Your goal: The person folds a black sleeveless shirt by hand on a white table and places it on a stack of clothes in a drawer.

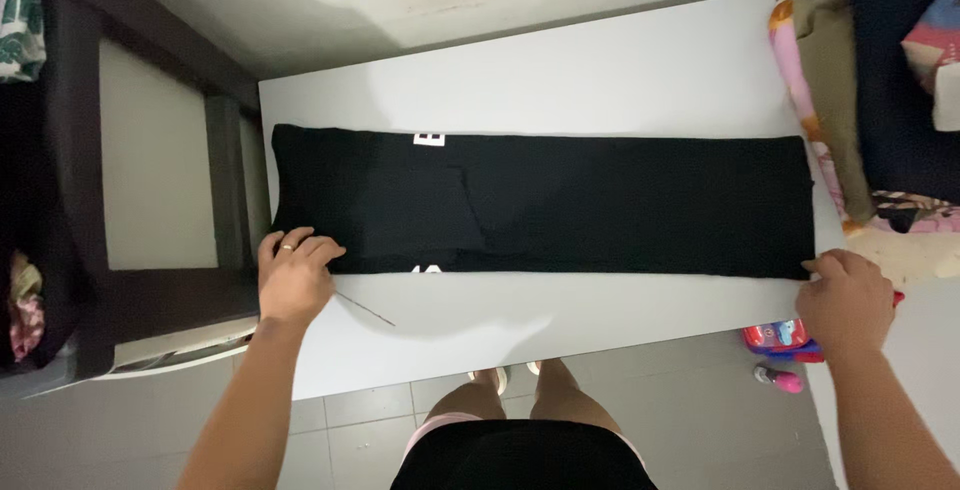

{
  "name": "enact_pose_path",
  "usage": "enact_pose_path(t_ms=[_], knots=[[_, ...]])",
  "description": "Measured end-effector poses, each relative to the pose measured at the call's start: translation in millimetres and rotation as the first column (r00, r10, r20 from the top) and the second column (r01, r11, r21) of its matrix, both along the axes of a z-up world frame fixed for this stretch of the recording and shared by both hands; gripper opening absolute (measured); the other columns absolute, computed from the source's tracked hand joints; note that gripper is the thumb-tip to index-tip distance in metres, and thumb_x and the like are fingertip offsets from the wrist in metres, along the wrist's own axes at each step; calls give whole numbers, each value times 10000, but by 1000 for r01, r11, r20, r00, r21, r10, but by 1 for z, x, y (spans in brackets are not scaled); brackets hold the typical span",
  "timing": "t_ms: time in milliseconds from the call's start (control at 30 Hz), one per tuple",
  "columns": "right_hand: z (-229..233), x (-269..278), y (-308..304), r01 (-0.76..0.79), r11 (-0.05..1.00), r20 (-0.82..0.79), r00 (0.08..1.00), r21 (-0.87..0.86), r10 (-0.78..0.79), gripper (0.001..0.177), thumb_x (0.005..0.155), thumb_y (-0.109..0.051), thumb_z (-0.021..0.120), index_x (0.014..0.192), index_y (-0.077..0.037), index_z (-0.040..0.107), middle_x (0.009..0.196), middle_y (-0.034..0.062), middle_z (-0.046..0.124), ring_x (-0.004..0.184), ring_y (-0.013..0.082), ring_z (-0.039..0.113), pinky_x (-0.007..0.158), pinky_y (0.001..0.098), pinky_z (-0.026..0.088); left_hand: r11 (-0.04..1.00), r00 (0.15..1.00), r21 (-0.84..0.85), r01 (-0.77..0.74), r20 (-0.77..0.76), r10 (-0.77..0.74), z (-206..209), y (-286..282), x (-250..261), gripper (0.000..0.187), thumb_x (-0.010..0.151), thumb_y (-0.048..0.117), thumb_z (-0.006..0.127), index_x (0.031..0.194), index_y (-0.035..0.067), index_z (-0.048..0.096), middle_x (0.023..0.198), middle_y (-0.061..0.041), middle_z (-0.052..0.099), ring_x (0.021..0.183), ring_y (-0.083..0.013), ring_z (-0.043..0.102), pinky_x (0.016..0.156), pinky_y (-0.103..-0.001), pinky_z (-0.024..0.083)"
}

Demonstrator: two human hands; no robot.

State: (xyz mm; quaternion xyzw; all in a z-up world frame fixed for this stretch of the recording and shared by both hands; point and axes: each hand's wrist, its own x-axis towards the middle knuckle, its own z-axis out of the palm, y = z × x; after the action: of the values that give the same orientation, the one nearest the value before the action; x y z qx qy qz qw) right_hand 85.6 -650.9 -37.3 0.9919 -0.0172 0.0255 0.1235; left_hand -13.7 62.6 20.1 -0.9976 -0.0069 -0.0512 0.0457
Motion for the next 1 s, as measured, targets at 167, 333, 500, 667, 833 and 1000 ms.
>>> enact_pose_path(t_ms=[167,333,500,667,833,1000], knots=[[15,7,99,-218,798,301,952,562,48,334,941,6,605,1262,-56,675,1391,189,572,1354,340,502,1216,515,367,909,959,-412,65,276,57,-8,-85,39,422,678,-5,657,1057,152,760,1212,-41,716,1270,-300,603,1054,-506,408],[-3,24,288,-511,494,359,855,703,374,419,1096,-255,472,1460,-54,519,1522,178,519,1471,353,431,1247,493,316,902,992,-412,129,57,-116,-45,-243,111,553,962,137,505,1512,86,474,1585,-129,455,1483,-327,389,1202,-519,294],[-21,40,269,-458,840,-31,873,292,487,569,979,-383,449,1515,-199,405,1574,89,388,1454,317,352,1148,598,209,957,980,-289,20,-185,-77,-61,-266,120,616,1044,356,355,1600,123,231,1678,-44,216,1548,-265,162,1238,-522,118],[-22,51,81,-168,880,7,983,445,184,627,1072,-320,349,1644,-86,246,1718,151,203,1580,371,192,1247,640,137,959,975,-285,10,-208,-72,-60,-266,120,601,1069,380,285,1614,138,209,1684,-20,186,1555,-251,137,1253,-507,90],[-9,78,64,248,895,-33,967,370,-254,612,1056,-315,385,1577,-8,287,1668,217,242,1499,477,204,1125,715,143,975,969,-222,1,-240,-55,-55,-270,122,602,1060,389,265,1604,141,189,1669,-27,172,1538,-248,131,1243,-508,81],[10,74,252,-324,839,-106,908,437,406,604,1017,-365,462,1542,-76,386,1616,151,365,1484,375,319,1176,616,252,977,968,-213,-6,-245,-48,-55,-270,123,615,1065,402,276,1611,133,191,1683,-18,181,1550,-255,135,1247,-518,86]])
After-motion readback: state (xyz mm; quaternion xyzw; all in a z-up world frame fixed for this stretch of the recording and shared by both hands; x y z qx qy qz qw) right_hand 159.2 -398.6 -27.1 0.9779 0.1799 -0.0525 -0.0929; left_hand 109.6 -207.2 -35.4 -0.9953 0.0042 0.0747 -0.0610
